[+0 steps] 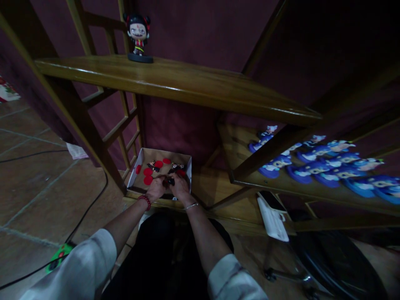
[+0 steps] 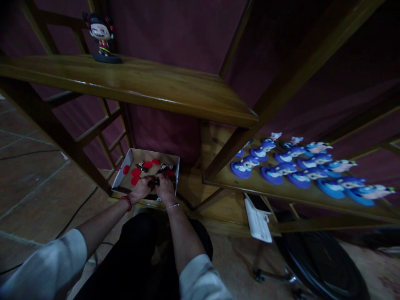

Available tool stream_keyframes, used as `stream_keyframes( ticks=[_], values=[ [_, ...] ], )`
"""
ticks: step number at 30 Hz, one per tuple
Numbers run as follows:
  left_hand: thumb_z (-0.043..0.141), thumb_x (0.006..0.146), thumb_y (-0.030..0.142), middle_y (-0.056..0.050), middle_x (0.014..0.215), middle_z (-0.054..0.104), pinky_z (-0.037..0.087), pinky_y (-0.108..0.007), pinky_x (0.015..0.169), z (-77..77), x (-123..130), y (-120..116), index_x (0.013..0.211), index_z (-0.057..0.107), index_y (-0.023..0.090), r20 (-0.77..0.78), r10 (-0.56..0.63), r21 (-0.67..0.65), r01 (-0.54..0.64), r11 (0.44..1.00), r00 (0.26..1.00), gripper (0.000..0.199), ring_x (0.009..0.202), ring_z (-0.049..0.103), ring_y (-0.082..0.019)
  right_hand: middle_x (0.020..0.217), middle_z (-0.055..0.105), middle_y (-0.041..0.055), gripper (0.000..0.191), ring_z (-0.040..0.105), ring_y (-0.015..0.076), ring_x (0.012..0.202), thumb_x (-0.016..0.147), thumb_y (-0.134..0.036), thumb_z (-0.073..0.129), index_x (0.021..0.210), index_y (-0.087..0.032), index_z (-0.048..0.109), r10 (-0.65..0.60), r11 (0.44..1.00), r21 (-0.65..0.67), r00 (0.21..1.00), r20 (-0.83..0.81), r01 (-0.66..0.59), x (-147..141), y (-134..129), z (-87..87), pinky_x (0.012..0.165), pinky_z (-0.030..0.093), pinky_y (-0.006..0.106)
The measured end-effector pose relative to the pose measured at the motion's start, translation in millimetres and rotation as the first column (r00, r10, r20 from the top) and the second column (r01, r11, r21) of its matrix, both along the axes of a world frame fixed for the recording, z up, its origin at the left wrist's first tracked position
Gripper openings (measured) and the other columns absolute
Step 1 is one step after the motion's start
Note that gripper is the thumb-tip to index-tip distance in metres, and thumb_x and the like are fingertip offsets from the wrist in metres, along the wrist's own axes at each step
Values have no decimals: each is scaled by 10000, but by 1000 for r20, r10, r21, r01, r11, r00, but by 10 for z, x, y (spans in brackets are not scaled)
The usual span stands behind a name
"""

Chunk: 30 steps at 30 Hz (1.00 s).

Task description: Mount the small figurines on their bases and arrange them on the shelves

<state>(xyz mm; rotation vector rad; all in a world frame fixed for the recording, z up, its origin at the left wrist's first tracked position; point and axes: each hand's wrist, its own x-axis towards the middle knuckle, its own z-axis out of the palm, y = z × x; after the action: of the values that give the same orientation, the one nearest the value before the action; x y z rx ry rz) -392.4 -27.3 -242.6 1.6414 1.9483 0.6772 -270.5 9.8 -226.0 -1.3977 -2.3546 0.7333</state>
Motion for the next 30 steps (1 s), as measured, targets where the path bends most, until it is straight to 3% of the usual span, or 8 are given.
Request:
stream_keyframes(
  ticks=[10, 15, 22, 30],
  values=[
    [478, 751, 113, -93, 908, 638, 434, -239, 715, 88, 35, -9, 910, 603, 140, -89, -13, -57, 8, 998, 996, 204, 818, 602, -165, 973, 606, 37, 336, 567, 174, 906, 704, -89, 566, 995, -256, 573, 5, 999, 36, 998, 68, -7, 72, -52, 82, 797, 413, 274],
    [497, 740, 102, -100, 972, 624, 431, -239, 753, 38, 30, 3, 945, 600, 140, -94, -12, -30, 9, 1000, 995, 233, 877, 591, -167, 1023, 589, 49, 365, 548, 179, 966, 701, -90, 564, 1027, -254, 585, 17, 999, 43, 997, 79, -21, 65, -69, 84, 838, 402, 280],
    [475, 740, 103, -92, 994, 621, 439, -238, 759, -56, 12, 2, 958, 593, 155, -117, -22, 13, 24, 1000, 993, 253, 886, 594, -168, 1025, 605, 69, 435, 564, 194, 949, 672, -85, 588, 1081, -229, 548, -70, 997, -8, 989, 132, 72, 55, -63, 30, 831, 408, 300],
    [463, 734, 76, -93, 1012, 615, 433, -246, 800, -18, 19, -15, 972, 596, 158, -133, -36, -6, 36, 999, 990, 285, 923, 583, -171, 1028, 625, 95, 433, 571, 192, 968, 678, -56, 563, 1093, -173, 536, -60, 998, -25, 996, 66, 62, 55, -37, -31, 831, 429, 281]
  ],
)
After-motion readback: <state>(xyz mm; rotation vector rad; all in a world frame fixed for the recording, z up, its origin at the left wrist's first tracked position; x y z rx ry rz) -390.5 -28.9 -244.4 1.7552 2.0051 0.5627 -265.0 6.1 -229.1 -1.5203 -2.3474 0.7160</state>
